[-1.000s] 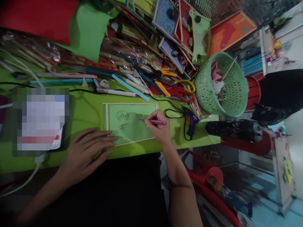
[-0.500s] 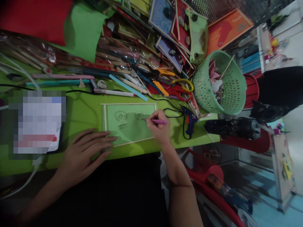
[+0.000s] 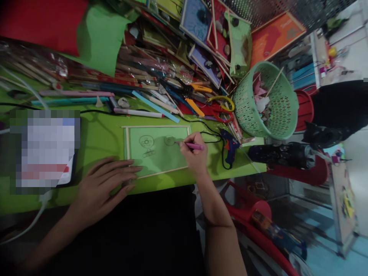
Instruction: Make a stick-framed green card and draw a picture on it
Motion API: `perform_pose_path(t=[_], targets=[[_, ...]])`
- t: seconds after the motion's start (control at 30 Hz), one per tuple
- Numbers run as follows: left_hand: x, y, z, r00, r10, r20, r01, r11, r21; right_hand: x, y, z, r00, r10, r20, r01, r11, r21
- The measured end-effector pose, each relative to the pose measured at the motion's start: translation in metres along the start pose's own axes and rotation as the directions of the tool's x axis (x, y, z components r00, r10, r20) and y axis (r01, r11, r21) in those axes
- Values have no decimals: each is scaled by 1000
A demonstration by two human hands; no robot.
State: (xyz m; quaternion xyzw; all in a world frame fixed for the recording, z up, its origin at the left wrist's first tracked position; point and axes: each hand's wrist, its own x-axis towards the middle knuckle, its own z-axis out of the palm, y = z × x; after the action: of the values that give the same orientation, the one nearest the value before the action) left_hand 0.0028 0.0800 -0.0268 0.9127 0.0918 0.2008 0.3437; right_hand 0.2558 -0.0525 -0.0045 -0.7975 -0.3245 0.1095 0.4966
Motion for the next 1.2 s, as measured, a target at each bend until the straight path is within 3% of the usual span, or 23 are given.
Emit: perform_pose_path(t=[0.9,1.2], targets=[[0,-1,2,1000,16,-4,-16,1000,20,4,2,2,996,-79,52,78,997,9],[1,0,1,1000,26,-6,-26,999,25,3,1,2,994,-45,103,46,999,-10]])
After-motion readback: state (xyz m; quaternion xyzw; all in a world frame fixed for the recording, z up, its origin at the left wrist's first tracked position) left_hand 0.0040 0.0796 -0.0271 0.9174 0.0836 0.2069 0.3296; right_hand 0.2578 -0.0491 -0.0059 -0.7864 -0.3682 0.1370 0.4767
